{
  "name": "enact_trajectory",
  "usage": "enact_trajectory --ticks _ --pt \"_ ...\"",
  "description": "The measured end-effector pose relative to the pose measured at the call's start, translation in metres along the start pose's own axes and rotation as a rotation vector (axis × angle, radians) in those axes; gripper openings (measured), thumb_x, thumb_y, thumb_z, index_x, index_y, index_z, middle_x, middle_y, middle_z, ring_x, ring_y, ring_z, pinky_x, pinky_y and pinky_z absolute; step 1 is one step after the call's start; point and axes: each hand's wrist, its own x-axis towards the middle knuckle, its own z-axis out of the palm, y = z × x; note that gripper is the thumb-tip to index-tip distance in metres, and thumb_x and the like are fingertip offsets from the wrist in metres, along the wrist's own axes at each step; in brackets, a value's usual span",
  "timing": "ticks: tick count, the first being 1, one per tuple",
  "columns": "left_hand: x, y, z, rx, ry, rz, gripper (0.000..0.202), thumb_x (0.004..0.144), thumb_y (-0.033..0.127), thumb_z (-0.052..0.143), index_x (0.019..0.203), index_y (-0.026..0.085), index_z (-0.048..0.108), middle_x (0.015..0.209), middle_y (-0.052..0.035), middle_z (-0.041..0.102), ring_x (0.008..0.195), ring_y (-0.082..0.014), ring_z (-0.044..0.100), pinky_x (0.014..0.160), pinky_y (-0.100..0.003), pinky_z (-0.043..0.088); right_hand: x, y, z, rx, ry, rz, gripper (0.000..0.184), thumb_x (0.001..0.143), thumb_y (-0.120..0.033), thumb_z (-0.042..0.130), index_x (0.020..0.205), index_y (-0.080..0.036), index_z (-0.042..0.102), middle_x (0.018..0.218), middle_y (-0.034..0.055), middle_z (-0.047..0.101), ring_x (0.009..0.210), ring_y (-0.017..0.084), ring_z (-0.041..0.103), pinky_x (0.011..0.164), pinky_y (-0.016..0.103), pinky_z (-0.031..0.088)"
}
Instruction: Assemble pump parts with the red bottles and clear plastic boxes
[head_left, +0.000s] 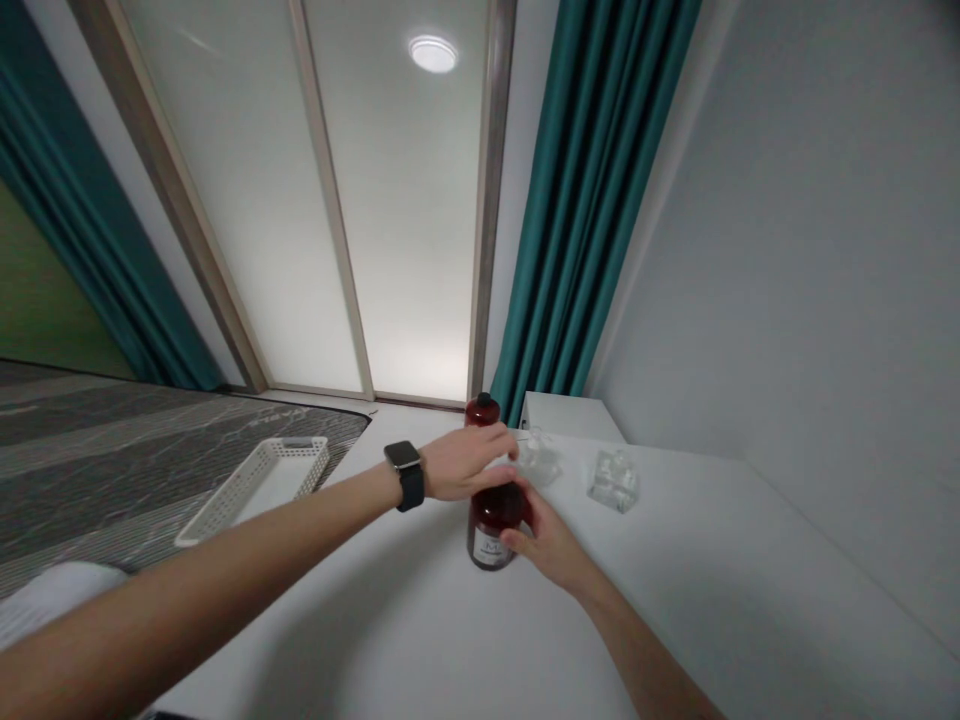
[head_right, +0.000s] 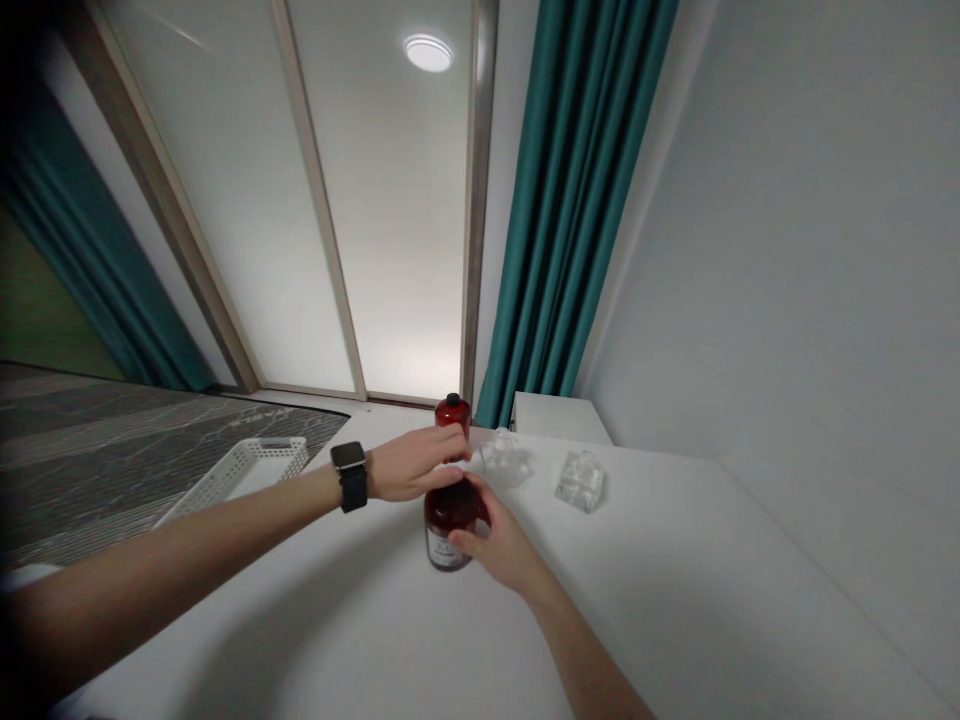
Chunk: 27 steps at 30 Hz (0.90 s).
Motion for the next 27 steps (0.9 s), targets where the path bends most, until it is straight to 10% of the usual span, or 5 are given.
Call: enact_trajectory --ticks 3,6,14,21,27 --pt "-0.011 -0.006 0.034 -0.431 0.687 -0.295 0.04 0.102 0.053 0.03 0.114 0.02 0.049 0.091 -0.0038 0.055 0.075 -0.0179 0.054 0.072 -0.032 0.047 -0.004 0.002 0.002 -0.006 0.026 0.046 0.071 0.087 -0.057 0.064 0.147 -0.028 0.039 0.155 0.0082 0.042 0.145 0.028 0.035 0.121 0.051 0.023" --pt "-0.015 -0.011 0.072 -0.723 0.931 -0.49 0.037 0.1 0.053 0.033 0.112 0.021 0.048 0.094 -0.0042 0.057 0.081 -0.0179 0.058 0.072 -0.031 0.048 -0.003 0.008 0.012 0.157 0.168 0.085 0.064 0.095 -0.064 0.042 0.149 -0.032 0.035 0.159 0.0048 0.038 0.146 0.025 0.034 0.121 0.051 0.024" --pt "-0.018 0.002 0.095 -0.827 0.787 -0.482 0.036 0.094 0.05 0.045 0.09 0.018 0.062 0.09 -0.0056 0.066 0.092 -0.0237 0.061 0.092 -0.038 0.047 0.004 0.033 0.027 0.116 0.339 0.132 0.07 0.098 -0.065 0.023 0.157 -0.03 0.009 0.163 0.0034 0.026 0.149 0.023 0.028 0.118 0.054 0.031" --pt "-0.029 -0.005 0.106 -1.163 0.682 -0.53 0.06 0.088 0.071 0.045 0.089 0.015 0.069 0.091 -0.0072 0.072 0.089 -0.0251 0.064 0.09 -0.039 0.048 0.002 -0.004 0.006 -0.402 0.505 -0.142 0.035 0.099 -0.049 0.042 0.119 -0.029 0.063 0.142 0.0074 0.048 0.138 0.028 0.039 0.119 0.05 0.026" --pt "-0.029 -0.018 0.121 -1.426 0.648 -0.62 0.06 0.078 0.073 0.06 0.081 0.014 0.068 0.079 -0.0041 0.072 0.081 -0.0227 0.064 0.091 -0.039 0.046 0.014 -0.072 -0.011 -0.755 0.145 -0.296 0.03 0.101 -0.03 0.042 0.115 -0.027 0.067 0.113 0.0102 0.062 0.11 0.028 0.057 0.098 0.048 0.045"
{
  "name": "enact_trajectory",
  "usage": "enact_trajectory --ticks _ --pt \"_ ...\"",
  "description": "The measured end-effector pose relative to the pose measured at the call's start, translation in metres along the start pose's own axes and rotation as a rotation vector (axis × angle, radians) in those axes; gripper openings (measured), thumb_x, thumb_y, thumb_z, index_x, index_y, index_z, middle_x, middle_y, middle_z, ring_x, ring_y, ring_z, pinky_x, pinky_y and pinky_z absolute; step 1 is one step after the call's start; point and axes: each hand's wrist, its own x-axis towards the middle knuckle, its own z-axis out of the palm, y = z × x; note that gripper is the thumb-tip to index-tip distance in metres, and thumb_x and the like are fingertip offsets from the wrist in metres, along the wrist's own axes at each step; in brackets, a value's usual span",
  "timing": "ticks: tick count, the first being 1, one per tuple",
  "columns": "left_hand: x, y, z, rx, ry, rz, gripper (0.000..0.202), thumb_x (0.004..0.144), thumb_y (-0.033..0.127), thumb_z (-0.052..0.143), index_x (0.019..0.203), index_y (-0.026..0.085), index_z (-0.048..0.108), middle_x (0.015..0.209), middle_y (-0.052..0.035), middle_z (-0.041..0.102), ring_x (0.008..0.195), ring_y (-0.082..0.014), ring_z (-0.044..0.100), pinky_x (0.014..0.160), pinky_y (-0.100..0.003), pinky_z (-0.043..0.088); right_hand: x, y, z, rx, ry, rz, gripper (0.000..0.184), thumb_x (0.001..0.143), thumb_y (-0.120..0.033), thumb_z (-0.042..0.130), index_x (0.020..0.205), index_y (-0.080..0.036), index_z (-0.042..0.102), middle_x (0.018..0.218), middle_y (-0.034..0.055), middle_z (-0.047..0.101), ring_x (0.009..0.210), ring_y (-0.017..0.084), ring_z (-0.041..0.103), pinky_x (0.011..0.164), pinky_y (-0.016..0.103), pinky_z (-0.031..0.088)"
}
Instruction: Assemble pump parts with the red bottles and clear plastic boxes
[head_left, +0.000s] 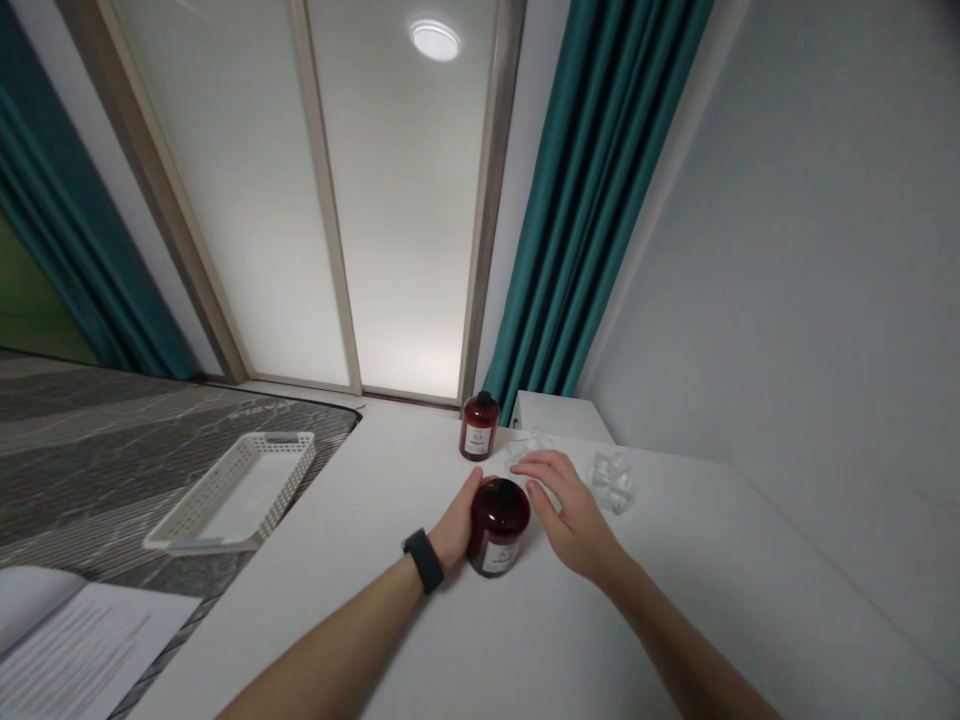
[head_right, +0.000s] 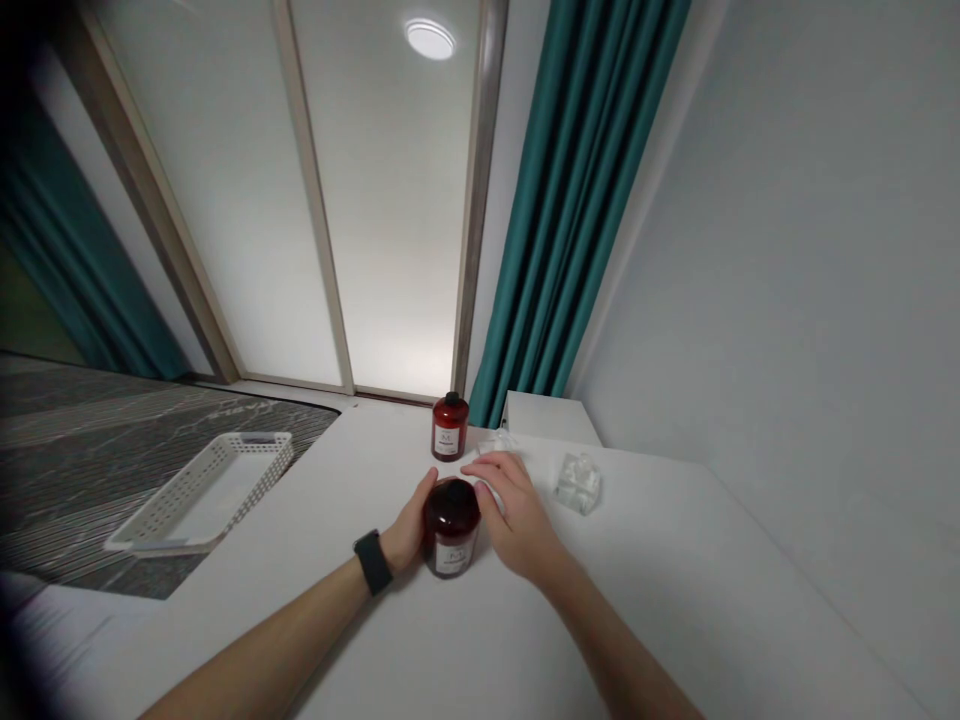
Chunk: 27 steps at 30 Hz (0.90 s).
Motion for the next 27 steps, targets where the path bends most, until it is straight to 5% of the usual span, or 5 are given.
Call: enact_trajectory --ticks 7,12,17,21,27 --pt "-0.009 0.0 -0.003 0.134 -0.1 0.09 0.064 0.09 0.074 0.044 0.104 0.016 0.069 0.106 -0.0076 0.073 0.106 -0.0263 0.064 0.109 -0.044 0.038 0.048 -0.036 -0.036 -0.281 -0.55 -0.201 0.019 0.093 -0.026 0.058 0.106 -0.027 0.072 0.093 0.0065 0.071 0.09 0.03 0.063 0.085 0.05 0.049" --pt "-0.015 0.012 -0.007 0.457 -0.287 0.299 0.07 0.091 0.076 0.033 0.109 0.016 0.065 0.114 -0.0107 0.067 0.112 -0.0276 0.057 0.111 -0.046 0.033 0.052 -0.049 -0.044 -0.208 -0.621 -0.196 0.026 0.088 -0.014 0.06 0.106 -0.029 0.071 0.096 0.0036 0.074 0.087 0.026 0.067 0.08 0.042 0.052" --pt "-0.018 0.016 -0.001 0.47 -0.513 0.362 0.088 0.066 0.076 0.073 0.127 0.015 0.054 0.123 -0.0141 0.06 0.114 -0.0327 0.055 0.104 -0.049 0.038 0.056 -0.067 -0.055 -0.333 -0.843 -0.041 0.028 0.085 -0.009 0.064 0.111 -0.019 0.069 0.108 0.0083 0.073 0.1 0.025 0.067 0.089 0.038 0.051" --pt "-0.015 0.011 0.001 0.47 -0.474 0.321 0.085 0.055 0.053 0.091 0.122 0.015 0.058 0.119 -0.0115 0.062 0.111 -0.0317 0.056 0.103 -0.048 0.039 0.06 -0.076 -0.054 -0.435 -0.92 0.01 0.025 0.088 -0.012 0.066 0.112 -0.016 0.069 0.113 0.0116 0.074 0.104 0.028 0.067 0.091 0.037 0.05" --pt "-0.019 0.006 0.005 0.546 -0.367 0.326 0.065 0.059 0.03 0.088 0.115 0.015 0.06 0.112 -0.0082 0.065 0.103 -0.0278 0.058 0.097 -0.043 0.044 0.055 -0.073 -0.049 -0.476 -0.878 0.041 0.021 0.087 -0.014 0.066 0.107 -0.019 0.07 0.109 0.0096 0.075 0.098 0.029 0.069 0.085 0.035 0.051"
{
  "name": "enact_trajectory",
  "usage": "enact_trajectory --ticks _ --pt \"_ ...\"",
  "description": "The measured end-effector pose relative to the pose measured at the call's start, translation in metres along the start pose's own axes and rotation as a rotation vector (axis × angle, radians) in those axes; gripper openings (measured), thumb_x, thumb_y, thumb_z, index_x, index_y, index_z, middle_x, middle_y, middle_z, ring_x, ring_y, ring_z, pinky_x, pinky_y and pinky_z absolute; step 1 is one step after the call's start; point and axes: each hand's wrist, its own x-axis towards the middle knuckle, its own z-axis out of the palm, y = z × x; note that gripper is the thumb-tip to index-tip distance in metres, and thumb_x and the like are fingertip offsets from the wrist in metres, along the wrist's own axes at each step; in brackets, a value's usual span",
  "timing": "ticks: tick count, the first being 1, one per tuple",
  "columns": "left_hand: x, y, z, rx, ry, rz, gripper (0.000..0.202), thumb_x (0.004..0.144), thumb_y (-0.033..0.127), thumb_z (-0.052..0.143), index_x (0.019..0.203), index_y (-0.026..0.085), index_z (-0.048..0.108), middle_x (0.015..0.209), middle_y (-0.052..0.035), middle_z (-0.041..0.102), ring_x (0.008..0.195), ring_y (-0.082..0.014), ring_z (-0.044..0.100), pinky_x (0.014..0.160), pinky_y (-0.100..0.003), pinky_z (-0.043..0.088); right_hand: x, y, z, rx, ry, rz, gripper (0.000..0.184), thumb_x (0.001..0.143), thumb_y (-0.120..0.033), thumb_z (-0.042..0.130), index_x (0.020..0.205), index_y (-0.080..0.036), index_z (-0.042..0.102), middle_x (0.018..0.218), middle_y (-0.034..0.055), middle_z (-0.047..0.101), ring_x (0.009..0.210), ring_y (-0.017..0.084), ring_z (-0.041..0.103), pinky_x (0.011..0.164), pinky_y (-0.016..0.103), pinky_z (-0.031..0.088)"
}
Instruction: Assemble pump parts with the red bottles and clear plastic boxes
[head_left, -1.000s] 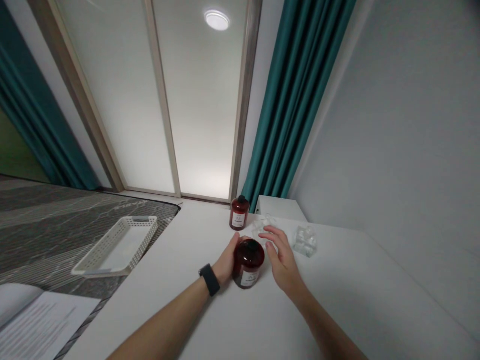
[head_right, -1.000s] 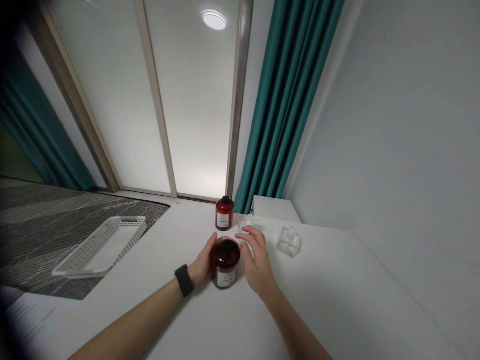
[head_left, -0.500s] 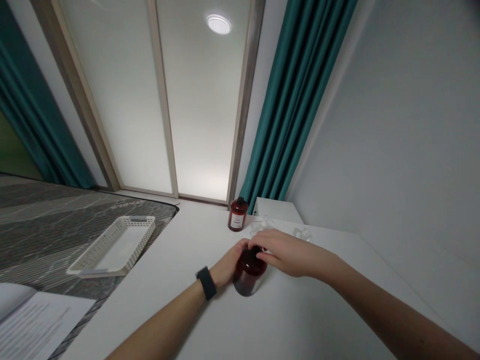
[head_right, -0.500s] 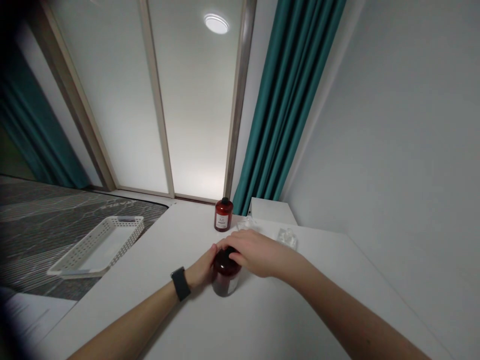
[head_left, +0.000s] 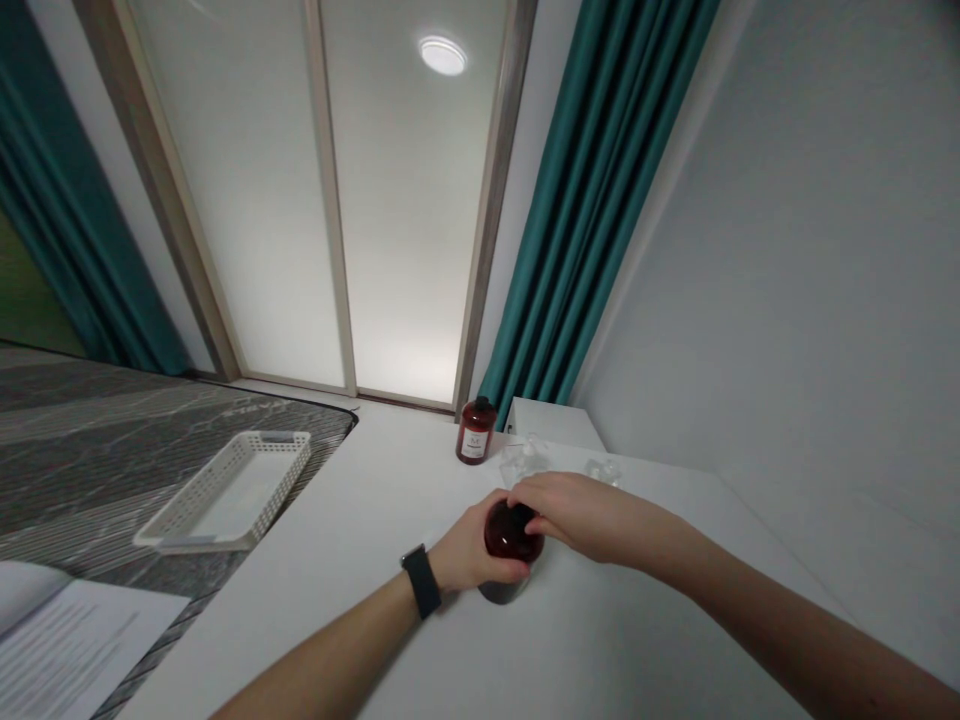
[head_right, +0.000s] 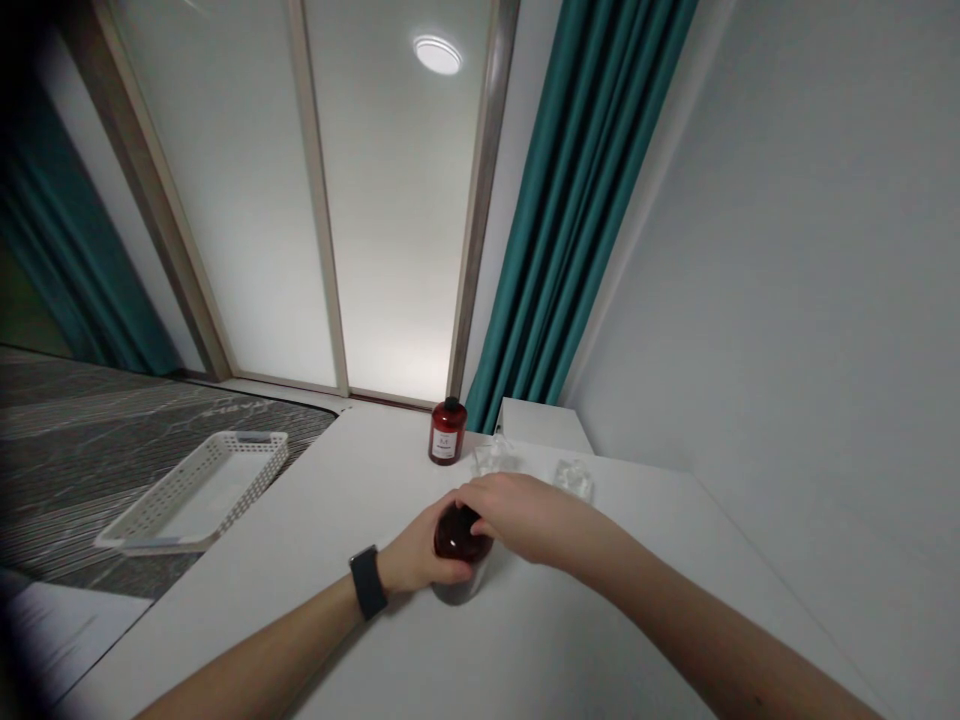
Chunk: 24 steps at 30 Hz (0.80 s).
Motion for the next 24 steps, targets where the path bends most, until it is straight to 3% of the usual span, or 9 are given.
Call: enact_trajectory --ticks 7,11,14,16,20,24 --pt "-0.001 0.001 0.003 0.017 0.011 0.019 0.063 0.062 0.03 0.086 0.117 0.016 0.059 0.113 -0.0087 0.065 0.106 -0.0287 0.058 0.099 -0.043 0.043 -0.004 0.004 0.005 0.071 0.03 0.001 0.02 0.087 -0.012 0.063 0.106 -0.018 0.069 0.107 0.0103 0.073 0.097 0.028 0.067 0.085 0.036 0.049" --pt "0.003 0.008 -0.007 -0.014 -0.111 -0.033 0.067 0.064 0.039 0.087 0.119 0.015 0.057 0.114 -0.0093 0.064 0.104 -0.0282 0.059 0.097 -0.045 0.045 -0.006 0.009 0.01 0.119 0.072 -0.012 0.018 0.09 -0.015 0.063 0.108 -0.018 0.065 0.109 0.0105 0.07 0.1 0.027 0.064 0.088 0.038 0.048" --pt "0.004 0.02 -0.022 0.043 -0.167 -0.025 0.076 0.066 0.046 0.086 0.127 0.015 0.055 0.123 -0.0121 0.062 0.114 -0.0317 0.057 0.103 -0.048 0.041 -0.003 0.013 0.018 0.164 0.128 -0.015 0.016 0.091 -0.016 0.061 0.107 -0.02 0.062 0.108 0.0082 0.067 0.1 0.024 0.062 0.089 0.037 0.047" --pt "0.001 0.029 -0.034 0.18 -0.113 -0.011 0.077 0.069 0.047 0.084 0.132 0.016 0.053 0.131 -0.014 0.059 0.121 -0.0337 0.053 0.108 -0.05 0.037 0.001 0.016 0.023 0.166 0.168 -0.001 0.012 0.092 -0.018 0.06 0.104 -0.019 0.06 0.105 0.0069 0.065 0.097 0.023 0.061 0.086 0.036 0.047" --pt "-0.012 0.042 -0.054 0.444 -0.059 -0.037 0.079 0.071 0.043 0.083 0.137 0.018 0.048 0.135 -0.0157 0.056 0.122 -0.0353 0.053 0.104 -0.051 0.042 0.015 0.019 0.033 0.138 0.261 0.012 0.005 0.094 -0.022 0.058 0.091 -0.02 0.056 0.095 0.005 0.062 0.086 0.021 0.058 0.075 0.033 0.045" --pt "-0.027 0.043 -0.058 0.542 0.011 -0.03 0.093 0.065 0.034 0.088 0.143 0.02 0.041 0.139 -0.0156 0.053 0.127 -0.0365 0.05 0.109 -0.051 0.038 0.039 0.014 0.042 0.219 0.392 -0.009 0.008 0.092 -0.016 0.057 0.088 -0.021 0.053 0.093 0.0035 0.06 0.084 0.02 0.057 0.073 0.031 0.043"
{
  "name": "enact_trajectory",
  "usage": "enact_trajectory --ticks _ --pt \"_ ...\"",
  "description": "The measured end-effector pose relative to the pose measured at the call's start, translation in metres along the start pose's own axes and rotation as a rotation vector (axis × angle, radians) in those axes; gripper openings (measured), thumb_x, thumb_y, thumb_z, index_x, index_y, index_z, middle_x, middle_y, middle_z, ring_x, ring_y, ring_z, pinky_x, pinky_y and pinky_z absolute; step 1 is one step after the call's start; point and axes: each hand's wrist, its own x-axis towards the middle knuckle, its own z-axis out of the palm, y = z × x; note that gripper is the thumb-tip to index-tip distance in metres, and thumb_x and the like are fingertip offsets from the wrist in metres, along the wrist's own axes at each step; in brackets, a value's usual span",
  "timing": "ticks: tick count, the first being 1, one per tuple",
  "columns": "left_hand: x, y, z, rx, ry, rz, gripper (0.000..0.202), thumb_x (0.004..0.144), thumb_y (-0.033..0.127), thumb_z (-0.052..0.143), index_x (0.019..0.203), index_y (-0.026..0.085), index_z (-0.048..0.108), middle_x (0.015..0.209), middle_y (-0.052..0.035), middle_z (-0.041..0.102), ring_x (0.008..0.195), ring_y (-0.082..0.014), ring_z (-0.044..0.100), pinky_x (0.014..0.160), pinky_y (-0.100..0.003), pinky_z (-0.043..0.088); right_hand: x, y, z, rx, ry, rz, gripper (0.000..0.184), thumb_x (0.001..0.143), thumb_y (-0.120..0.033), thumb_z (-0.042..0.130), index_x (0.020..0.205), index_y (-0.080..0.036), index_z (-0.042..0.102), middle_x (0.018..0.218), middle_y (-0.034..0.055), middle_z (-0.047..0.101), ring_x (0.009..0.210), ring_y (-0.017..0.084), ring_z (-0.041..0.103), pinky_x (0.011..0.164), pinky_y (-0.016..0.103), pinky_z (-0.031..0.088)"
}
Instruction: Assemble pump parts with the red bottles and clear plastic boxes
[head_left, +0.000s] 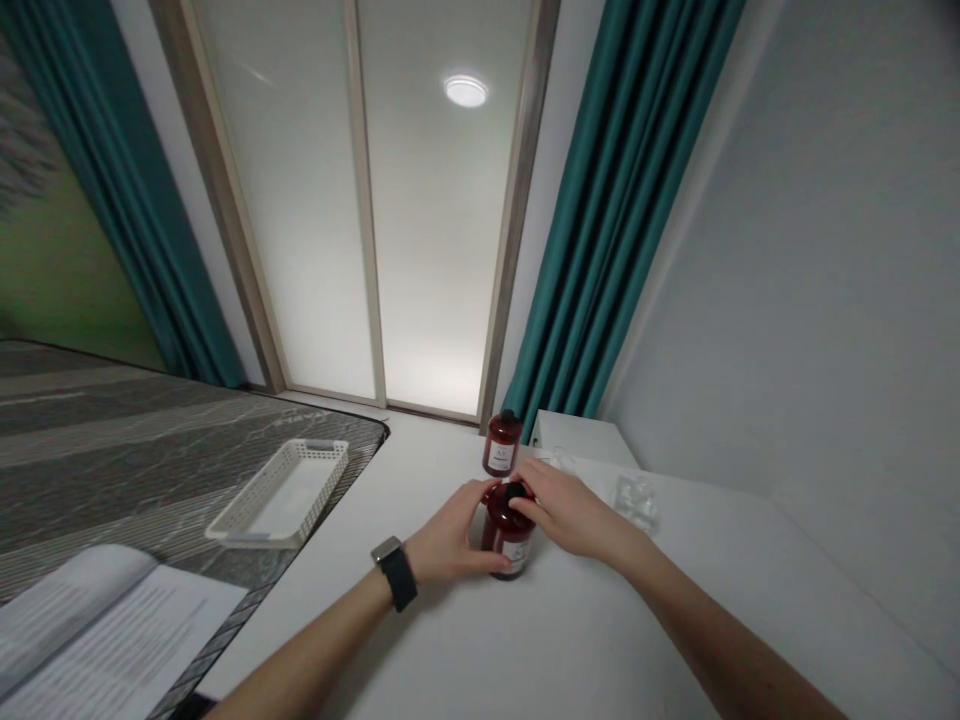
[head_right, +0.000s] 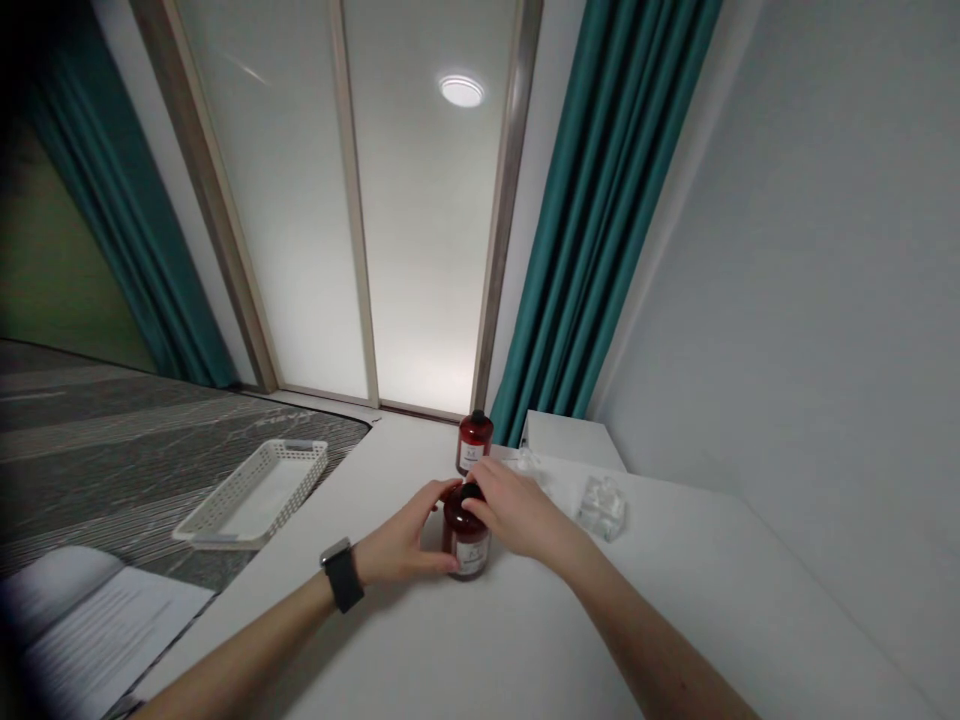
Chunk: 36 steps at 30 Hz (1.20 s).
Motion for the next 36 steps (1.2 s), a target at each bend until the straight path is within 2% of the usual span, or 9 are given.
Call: enact_trajectory --ticks 3,7,12,15,19,21,28,33,36 --pt "-0.005 -0.005 0.006 0.003 0.117 -0.045 0.101 0.062 0.027 0.089 0.147 0.02 0.034 0.145 -0.016 0.047 0.133 -0.0372 0.046 0.114 -0.051 0.034 0.014 -0.002 0.017 0.069 0.094 0.035 0.008 0.09 -0.018 0.059 0.087 -0.021 0.053 0.091 0.0032 0.059 0.081 0.02 0.057 0.073 0.032 0.043" --pt "-0.005 -0.012 0.01 -0.026 0.187 -0.077 0.093 0.067 0.016 0.083 0.146 0.019 0.033 0.146 -0.0152 0.047 0.134 -0.0331 0.046 0.117 -0.048 0.033 0.022 -0.002 0.038 0.12 0.191 0.077 0.004 0.09 -0.021 0.057 0.093 -0.021 0.054 0.09 0.0032 0.059 0.08 0.02 0.058 0.074 0.034 0.046" --pt "-0.004 -0.016 -0.004 0.029 0.177 -0.084 0.086 0.067 0.017 0.081 0.141 0.017 0.038 0.14 -0.0152 0.053 0.13 -0.0325 0.05 0.116 -0.049 0.034 0.006 0.01 0.059 0.422 0.356 0.132 0.03 0.093 -0.029 0.048 0.123 -0.022 0.048 0.105 0.0066 0.057 0.079 0.018 0.059 0.073 0.035 0.053" --pt "-0.001 -0.024 -0.024 0.072 0.199 -0.079 0.079 0.069 0.019 0.079 0.138 0.017 0.04 0.138 -0.0144 0.055 0.128 -0.0315 0.052 0.115 -0.05 0.036 -0.016 0.025 0.076 0.515 0.364 0.19 0.032 0.094 -0.031 0.045 0.125 -0.023 0.046 0.106 0.008 0.056 0.084 0.019 0.06 0.078 0.036 0.055" --pt "0.006 -0.049 -0.06 0.143 0.243 -0.105 0.076 0.071 0.02 0.077 0.137 0.016 0.04 0.135 -0.0145 0.057 0.124 -0.0293 0.055 0.112 -0.047 0.04 -0.045 0.044 0.104 0.53 0.281 0.259 0.031 0.095 -0.03 0.042 0.125 -0.025 0.047 0.105 0.0081 0.057 0.082 0.019 0.063 0.08 0.038 0.057" --pt "0.011 -0.065 -0.08 0.177 0.259 -0.115 0.076 0.072 0.02 0.076 0.138 0.016 0.039 0.134 -0.0139 0.058 0.122 -0.0276 0.057 0.111 -0.046 0.042 -0.052 0.049 0.116 0.494 0.257 0.242 0.031 0.096 -0.027 0.041 0.125 -0.027 0.048 0.106 0.0077 0.059 0.083 0.019 0.065 0.083 0.038 0.057" --pt "0.034 -0.116 -0.141 0.325 0.325 -0.228 0.084 0.072 0.028 0.077 0.143 0.014 0.034 0.138 -0.0171 0.055 0.125 -0.0287 0.055 0.108 -0.044 0.043 -0.051 0.044 0.142 0.386 0.372 0.094 0.028 0.093 -0.022 0.044 0.116 -0.03 0.059 0.098 0.007 0.067 0.089 0.024 0.068 0.08 0.038 0.059" --pt "0.018 -0.132 -0.15 0.455 0.378 -0.33 0.095 0.072 0.034 0.077 0.148 0.01 0.026 0.141 -0.0227 0.048 0.126 -0.0341 0.051 0.109 -0.05 0.038 -0.022 0.034 0.151 0.438 0.251 0.106 0.034 0.091 -0.018 0.045 0.121 -0.028 0.056 0.106 0.0084 0.067 0.098 0.023 0.068 0.087 0.039 0.057" --pt "0.0 -0.133 -0.143 0.523 0.368 -0.387 0.07 0.081 0.034 0.067 0.142 0.011 0.041 0.135 -0.0199 0.053 0.124 -0.0333 0.053 0.108 -0.05 0.039 0.033 0.025 0.154 0.477 0.231 0.186 0.043 0.089 -0.016 0.045 0.131 -0.026 0.048 0.113 0.0087 0.067 0.098 0.021 0.067 0.086 0.036 0.057"
